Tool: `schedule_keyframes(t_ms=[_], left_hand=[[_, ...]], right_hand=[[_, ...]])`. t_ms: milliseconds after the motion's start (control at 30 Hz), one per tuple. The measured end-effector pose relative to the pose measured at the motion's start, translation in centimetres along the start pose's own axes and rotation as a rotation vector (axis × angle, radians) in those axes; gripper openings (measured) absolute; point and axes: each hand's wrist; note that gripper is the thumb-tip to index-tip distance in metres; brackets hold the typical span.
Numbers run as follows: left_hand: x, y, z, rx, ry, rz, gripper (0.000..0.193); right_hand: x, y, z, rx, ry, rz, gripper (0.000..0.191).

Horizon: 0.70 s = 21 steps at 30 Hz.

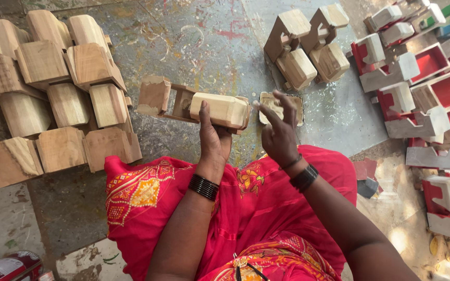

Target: The person sits on the floor and scoops white filler paste from a shallow tray, spreading it by hand over the surfaces of wooden toy parts. They rub the paste into each part, set treated parts aside with other finished pieces, and pick up the next part to repeat the process.

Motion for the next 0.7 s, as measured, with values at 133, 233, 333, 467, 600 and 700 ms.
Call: schedule_keyframes(t_ms=[133,233,333,467,600,700], left_hand=[[-0.1,-0.1,0.0,-0.008,-0.017,-0.008,0.080],[-0.4,-0.1,-0.1,0.007,0.026,0.054,0.077],[-0.6,-0.1,-0.3,0.031,0.053,0.021,0.076],[-0.7,-0.4,-0.3,0.024,0.054,0.036,0.074],[-0.6,-0.5,-0.1,0.005,-0.012,0.027,0.077],[-0.7,-0.4,-0.3,0.032,0.097,0.024,0.074]], right_hand=[[0.5,0.6,-0.6,-0.051,0.002,0.333,0.057],[0.9,0.5,-0.2,-0.136,0.009,0.459,0.052],[0.9,-0.1,0.8,-0.205,0.006,0.370,0.053],[0.8,-1.1,1.7,-0.060,-0.006,-0.107,0.054],[0.9,-1.8,1.3,-0.052,0.020,0.247,0.051],[1.0,-2.3,1.4,-0.120,0.027,0.410,0.043]])
Point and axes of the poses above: each hand's wrist, its own z-axis away from the middle knuckle, its own x-axis out of the palm, y = z × x, and after that the axes turned 13 degrees about -y, right-handed
